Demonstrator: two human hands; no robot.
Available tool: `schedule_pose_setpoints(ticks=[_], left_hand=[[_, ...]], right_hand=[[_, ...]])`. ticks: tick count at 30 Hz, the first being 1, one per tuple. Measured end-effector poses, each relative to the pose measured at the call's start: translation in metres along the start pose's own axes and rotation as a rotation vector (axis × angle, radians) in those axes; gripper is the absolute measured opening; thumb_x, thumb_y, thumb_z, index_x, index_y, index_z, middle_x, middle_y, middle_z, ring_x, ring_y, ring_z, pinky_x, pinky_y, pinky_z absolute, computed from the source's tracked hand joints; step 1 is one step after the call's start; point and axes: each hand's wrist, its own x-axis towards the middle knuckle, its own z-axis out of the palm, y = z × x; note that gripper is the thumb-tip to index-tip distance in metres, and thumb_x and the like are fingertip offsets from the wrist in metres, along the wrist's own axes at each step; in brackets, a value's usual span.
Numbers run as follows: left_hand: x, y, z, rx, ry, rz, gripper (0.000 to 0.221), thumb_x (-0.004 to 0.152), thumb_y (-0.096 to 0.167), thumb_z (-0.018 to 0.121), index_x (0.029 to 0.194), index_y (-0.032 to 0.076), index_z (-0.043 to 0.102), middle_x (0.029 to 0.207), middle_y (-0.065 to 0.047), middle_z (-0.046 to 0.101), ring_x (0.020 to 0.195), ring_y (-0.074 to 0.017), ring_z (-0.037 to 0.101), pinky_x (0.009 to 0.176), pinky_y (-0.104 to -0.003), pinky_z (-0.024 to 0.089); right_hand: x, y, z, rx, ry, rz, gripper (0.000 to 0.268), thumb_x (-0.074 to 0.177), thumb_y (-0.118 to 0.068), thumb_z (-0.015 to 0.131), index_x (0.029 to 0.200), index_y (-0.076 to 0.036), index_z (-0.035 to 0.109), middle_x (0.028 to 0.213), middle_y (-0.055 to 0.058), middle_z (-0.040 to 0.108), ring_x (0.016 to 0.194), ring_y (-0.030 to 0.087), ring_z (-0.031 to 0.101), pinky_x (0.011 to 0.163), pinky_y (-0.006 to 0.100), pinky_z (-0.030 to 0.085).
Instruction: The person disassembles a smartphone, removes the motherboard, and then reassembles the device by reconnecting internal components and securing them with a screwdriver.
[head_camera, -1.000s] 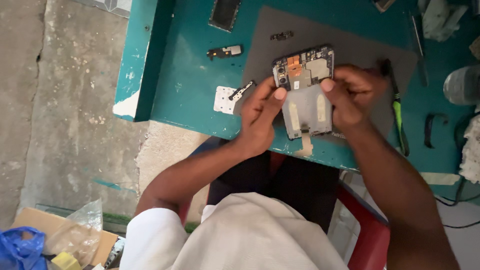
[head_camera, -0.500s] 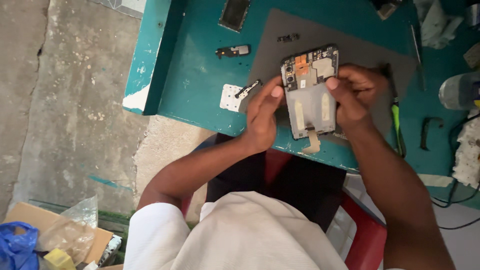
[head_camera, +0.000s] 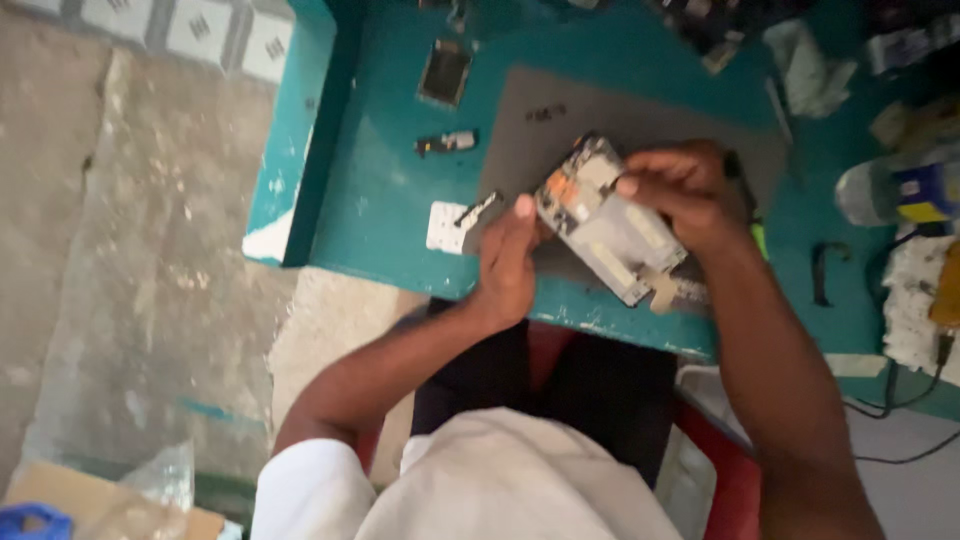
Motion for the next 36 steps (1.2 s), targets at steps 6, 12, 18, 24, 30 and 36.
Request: schedule_pose_setpoints(ticks=[6, 12, 18, 24, 30, 36], left_hand=[[0.005, 0.017, 0.001, -0.234, 0.000, -0.328, 0.058, 0.117, 0.037, 0.035, 0.106, -0.012, 0.064, 0.098, -0.016, 0.062, 0.087, -0.0191, 0.055, 0.081, -0.037, 0.045], [0.021, 0.049, 0.003, -0.210, -0.066, -0.325, 0.066, 0.114, 0.045, 0.029, 0.130, -0.008, 0.068, 0.097, -0.013, 0.069, 0.089, -0.0153, 0.061, 0.081, -0.031, 0.047], [0.017, 0.035, 0.004, -0.333, -0.081, -0.395, 0.072, 0.111, 0.054, 0.030, 0.118, -0.008, 0.066, 0.104, -0.012, 0.071, 0.096, -0.0169, 0.066, 0.089, -0.033, 0.054], [0.018, 0.025, 0.002, -0.244, -0.093, -0.467, 0.068, 0.112, 0.054, 0.035, 0.103, -0.005, 0.067, 0.091, -0.011, 0.066, 0.088, -0.0168, 0.062, 0.084, -0.034, 0.057], [0.023, 0.032, 0.004, -0.222, -0.109, -0.455, 0.066, 0.111, 0.055, 0.034, 0.102, -0.001, 0.069, 0.090, -0.007, 0.067, 0.084, -0.0122, 0.061, 0.079, -0.031, 0.055], [0.022, 0.034, 0.004, -0.164, -0.118, -0.427, 0.065, 0.114, 0.051, 0.038, 0.105, -0.005, 0.070, 0.092, -0.007, 0.067, 0.085, -0.0115, 0.056, 0.078, -0.029, 0.049]], right_hand=[[-0.001, -0.024, 0.001, -0.024, -0.109, 0.058, 0.025, 0.091, -0.017, 0.074, 0.103, 0.005, 0.076, 0.085, 0.007, 0.076, 0.073, 0.009, 0.065, 0.063, 0.024, 0.048], [0.000, -0.035, -0.004, -0.118, -0.201, 0.118, 0.029, 0.090, -0.020, 0.072, 0.109, 0.002, 0.076, 0.088, 0.004, 0.078, 0.077, 0.007, 0.067, 0.066, 0.022, 0.050], [0.006, -0.037, -0.002, -0.306, -0.228, 0.194, 0.028, 0.092, -0.025, 0.069, 0.105, -0.002, 0.078, 0.081, 0.003, 0.077, 0.068, 0.010, 0.065, 0.064, 0.026, 0.051], [0.008, -0.033, -0.006, -0.198, -0.293, 0.185, 0.028, 0.095, -0.025, 0.068, 0.107, -0.001, 0.076, 0.091, 0.001, 0.074, 0.083, 0.007, 0.063, 0.075, 0.024, 0.050], [0.008, -0.032, -0.007, -0.294, -0.279, 0.296, 0.029, 0.095, -0.027, 0.068, 0.105, -0.001, 0.077, 0.085, 0.004, 0.074, 0.076, 0.011, 0.064, 0.071, 0.027, 0.050], [0.005, -0.031, -0.009, -0.237, -0.299, 0.268, 0.034, 0.093, -0.027, 0.068, 0.115, -0.001, 0.072, 0.091, 0.003, 0.075, 0.080, 0.009, 0.065, 0.070, 0.027, 0.051]])
